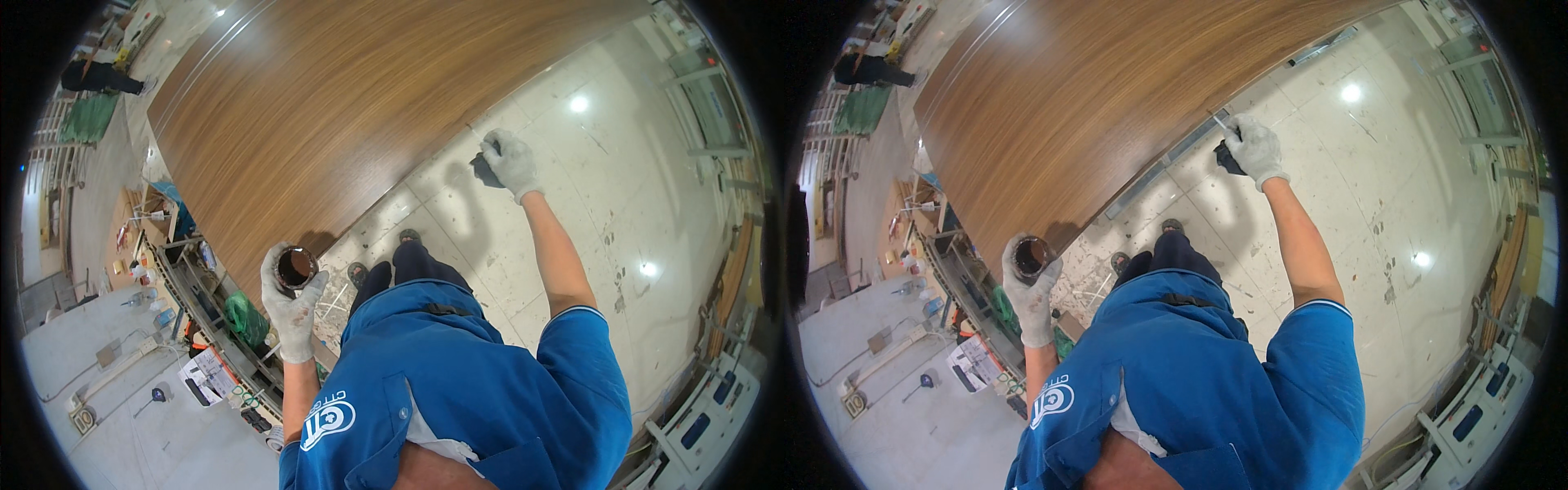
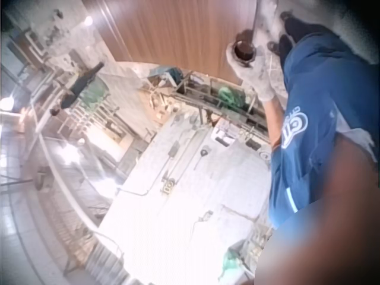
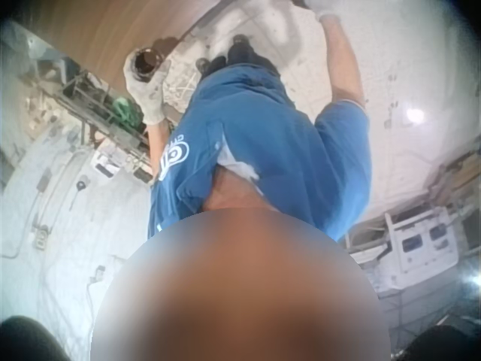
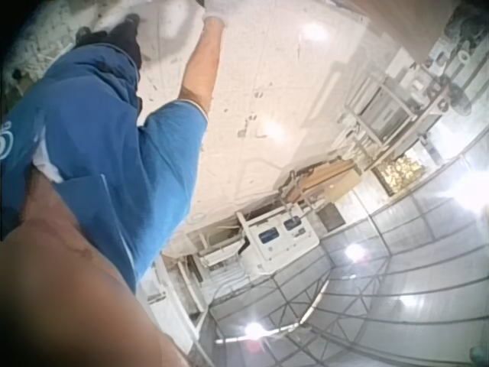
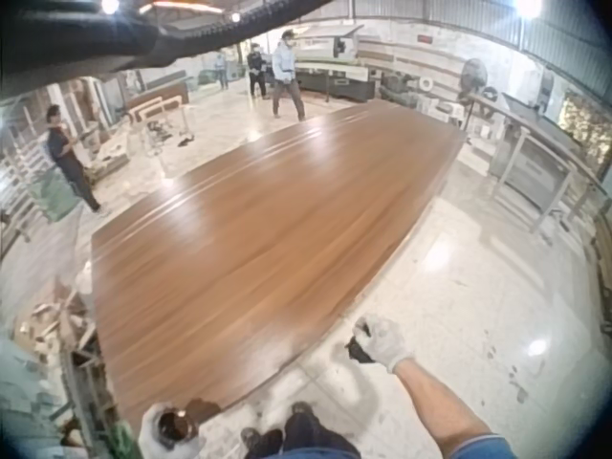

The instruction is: The person holds a small container of dark liquid and uses a cloth to apply the liquid along the edge of a large wooden panel. The person repeatedly dips the cloth into the container and wipes the panel edge, moving along the length of the panel.

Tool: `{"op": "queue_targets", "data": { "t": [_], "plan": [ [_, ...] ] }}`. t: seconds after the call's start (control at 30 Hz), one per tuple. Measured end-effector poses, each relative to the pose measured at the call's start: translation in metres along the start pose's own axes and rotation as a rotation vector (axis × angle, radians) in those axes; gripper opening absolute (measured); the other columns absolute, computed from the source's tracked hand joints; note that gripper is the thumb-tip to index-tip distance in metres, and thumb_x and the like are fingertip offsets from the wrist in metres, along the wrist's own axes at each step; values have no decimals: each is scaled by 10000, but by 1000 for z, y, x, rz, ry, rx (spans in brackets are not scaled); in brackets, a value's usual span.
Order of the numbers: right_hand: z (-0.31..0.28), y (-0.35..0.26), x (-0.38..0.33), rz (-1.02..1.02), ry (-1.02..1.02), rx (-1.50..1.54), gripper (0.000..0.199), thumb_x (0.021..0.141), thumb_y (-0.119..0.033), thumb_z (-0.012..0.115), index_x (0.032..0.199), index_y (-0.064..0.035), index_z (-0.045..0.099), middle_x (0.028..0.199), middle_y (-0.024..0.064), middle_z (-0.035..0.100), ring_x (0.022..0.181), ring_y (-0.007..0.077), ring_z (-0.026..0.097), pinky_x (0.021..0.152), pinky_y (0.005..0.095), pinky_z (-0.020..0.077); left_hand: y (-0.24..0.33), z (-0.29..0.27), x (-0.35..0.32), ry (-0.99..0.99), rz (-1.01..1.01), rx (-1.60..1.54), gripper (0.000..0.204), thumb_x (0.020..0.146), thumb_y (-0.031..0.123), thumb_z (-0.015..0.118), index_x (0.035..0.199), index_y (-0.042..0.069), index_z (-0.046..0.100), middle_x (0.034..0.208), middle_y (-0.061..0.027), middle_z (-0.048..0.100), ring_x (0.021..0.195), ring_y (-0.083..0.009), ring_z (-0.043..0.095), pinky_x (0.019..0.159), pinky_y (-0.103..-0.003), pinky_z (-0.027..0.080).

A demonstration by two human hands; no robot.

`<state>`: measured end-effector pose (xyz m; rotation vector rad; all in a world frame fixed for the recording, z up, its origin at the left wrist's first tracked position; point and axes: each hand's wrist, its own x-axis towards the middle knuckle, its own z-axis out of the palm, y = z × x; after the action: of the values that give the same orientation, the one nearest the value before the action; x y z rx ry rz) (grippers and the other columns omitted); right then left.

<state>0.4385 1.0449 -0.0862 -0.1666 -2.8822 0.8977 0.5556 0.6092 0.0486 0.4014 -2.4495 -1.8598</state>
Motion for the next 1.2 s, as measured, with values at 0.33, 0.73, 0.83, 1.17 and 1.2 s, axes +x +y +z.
{"op": "queue_targets", "data": {
  "t": [0.33,0.73,0.83,1.17,1.2],
  "plan": [
    [-8,13,6,42,70,-44,197,945,-311,662,1003,-131,714,961,148,747,904,374,716,816,476,559,1,1,-4,13,-22,11,745,724,-24,891,1386,9,552,1269,-89,639,1128,-186,651,1004,-321,539],
    [0,5,3,-1,150,-33,156,944,-289,660,979,-141,693,932,150,731,874,382,709,787,482,551,5,3,-9,19,-24,36,739,732,-17,887,1385,-17,542,1262,-103,643,1137,-190,647,998,-316,535],
    [3,-8,5,130,133,-71,152,945,-290,663,979,-145,693,929,153,731,870,386,706,778,489,547,4,0,-10,-1,8,-10,733,739,-16,884,1385,-27,539,1253,-108,643,1134,-186,646,995,-313,531],
    [79,-127,-86,-197,-117,195,80,890,-156,715,946,-114,678,946,125,718,860,363,700,738,463,558,-6,-31,-20,105,29,-89,745,738,-25,890,1390,-32,531,1253,-109,634,1128,-179,643,1004,-308,535],
    [81,-135,-91,-172,-92,212,80,890,-156,716,943,-112,676,948,126,719,863,362,702,740,462,558,-8,-37,-23,114,25,-96,746,737,-25,891,1391,-31,531,1254,-110,635,1131,-180,643,1004,-308,535]
  ]
}}
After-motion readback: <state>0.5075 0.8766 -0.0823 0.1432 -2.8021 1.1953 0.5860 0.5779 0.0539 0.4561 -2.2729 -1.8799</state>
